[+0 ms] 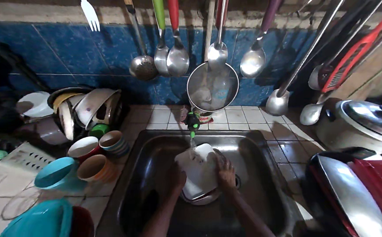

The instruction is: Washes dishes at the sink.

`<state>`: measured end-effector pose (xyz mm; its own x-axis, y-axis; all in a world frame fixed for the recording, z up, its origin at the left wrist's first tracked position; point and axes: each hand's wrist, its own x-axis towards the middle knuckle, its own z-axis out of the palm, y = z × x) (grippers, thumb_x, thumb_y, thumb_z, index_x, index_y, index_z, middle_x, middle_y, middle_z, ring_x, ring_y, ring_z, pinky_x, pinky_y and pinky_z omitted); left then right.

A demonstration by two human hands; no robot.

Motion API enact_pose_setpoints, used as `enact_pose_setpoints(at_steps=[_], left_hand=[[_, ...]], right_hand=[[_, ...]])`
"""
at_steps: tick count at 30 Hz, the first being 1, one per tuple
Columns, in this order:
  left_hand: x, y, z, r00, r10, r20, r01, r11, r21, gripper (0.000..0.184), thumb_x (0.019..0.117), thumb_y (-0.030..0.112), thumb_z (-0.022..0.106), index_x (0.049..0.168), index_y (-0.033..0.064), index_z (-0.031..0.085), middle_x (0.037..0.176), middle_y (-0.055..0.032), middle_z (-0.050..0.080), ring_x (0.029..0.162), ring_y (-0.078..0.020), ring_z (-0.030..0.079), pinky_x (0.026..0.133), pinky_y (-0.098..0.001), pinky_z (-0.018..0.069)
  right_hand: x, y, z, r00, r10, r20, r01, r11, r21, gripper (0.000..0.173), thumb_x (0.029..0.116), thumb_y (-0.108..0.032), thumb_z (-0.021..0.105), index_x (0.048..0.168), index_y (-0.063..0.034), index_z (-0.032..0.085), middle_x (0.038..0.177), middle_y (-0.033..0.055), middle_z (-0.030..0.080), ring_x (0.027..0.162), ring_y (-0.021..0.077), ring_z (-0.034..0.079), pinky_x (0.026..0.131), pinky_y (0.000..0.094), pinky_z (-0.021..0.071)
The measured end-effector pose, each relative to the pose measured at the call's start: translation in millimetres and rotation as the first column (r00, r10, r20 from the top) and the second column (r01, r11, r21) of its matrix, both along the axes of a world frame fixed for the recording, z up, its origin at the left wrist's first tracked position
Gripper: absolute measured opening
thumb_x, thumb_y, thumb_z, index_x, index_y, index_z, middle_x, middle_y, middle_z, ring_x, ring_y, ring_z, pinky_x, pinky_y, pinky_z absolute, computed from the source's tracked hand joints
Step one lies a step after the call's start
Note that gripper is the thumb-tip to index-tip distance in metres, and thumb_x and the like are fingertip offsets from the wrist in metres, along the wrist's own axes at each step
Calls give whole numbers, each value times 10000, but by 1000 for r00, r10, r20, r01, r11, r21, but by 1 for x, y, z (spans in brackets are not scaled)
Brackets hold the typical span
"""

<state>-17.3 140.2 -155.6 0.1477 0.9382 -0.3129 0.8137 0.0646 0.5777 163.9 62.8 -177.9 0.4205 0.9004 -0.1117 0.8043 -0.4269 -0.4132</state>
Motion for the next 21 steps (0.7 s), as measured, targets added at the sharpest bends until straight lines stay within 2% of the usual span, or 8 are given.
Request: enact_pose_setpoints(at_steps=[2,3,6,9,14,17,19,21], left_hand=[[10,0,0,1000,-6,2,5,997,74,749,969,142,662,1595,8,272,1565,-287,383,1440,-414,413,1178,-500,361],[14,3,-2,1000,-17,5,16,992,126,816,937,148,711,1602,18,257,1585,-308,329,1450,-439,385,1177,-514,359],[16,24,-24,993,-89,-75,110,926,360,647,982,173,637,1558,20,384,1587,-291,354,1457,-449,376,1188,-576,315],[6,43,-30,963,-110,-246,197,909,367,493,1052,224,507,1518,67,473,1517,-220,491,1416,-401,452,1156,-572,359],[-9,27,-31,988,-101,-119,137,930,342,422,1085,248,473,1415,3,566,1421,-237,570,1322,-377,554,1118,-506,436],[-6,28,-31,966,-153,-208,193,963,190,466,1064,192,483,1504,36,478,1455,-230,545,1313,-388,559,1093,-520,456],[-9,30,-29,969,-165,-187,194,969,151,469,1075,167,461,1527,46,451,1486,-211,528,1347,-368,540,1122,-502,435],[-12,28,-25,973,-165,-160,190,969,156,437,1099,181,402,1501,25,478,1493,-207,521,1372,-350,520,1146,-482,410]], right_hand=[[-8,7,-14,975,160,156,-159,987,-23,555,1054,-129,442,1582,3,335,1680,253,173,1568,424,134,1246,633,108],[-13,12,-18,960,218,175,-215,976,-35,566,1071,-190,407,1584,29,307,1685,256,144,1576,416,94,1255,621,76],[-28,23,-40,881,414,230,-439,896,70,618,1083,-410,380,1591,-59,361,1666,194,279,1557,433,179,1246,650,110],[-18,41,-43,736,618,274,-656,752,65,587,1093,-454,374,1589,-142,394,1646,96,370,1544,311,291,1256,619,142],[-35,83,-29,957,275,86,-280,959,52,680,1066,-428,393,1611,-35,284,1693,173,211,1584,341,131,1274,557,45],[-76,78,-21,930,356,-90,-352,934,54,651,1060,-319,479,1613,-38,280,1692,156,227,1572,308,201,1284,496,142],[-69,80,-24,876,482,-36,-479,876,56,592,1078,-280,434,1609,-53,304,1697,125,227,1572,280,215,1282,468,163],[-54,86,-37,905,425,27,-424,895,134,579,1086,-326,385,1586,-36,355,1679,150,272,1570,302,211,1289,472,140]])
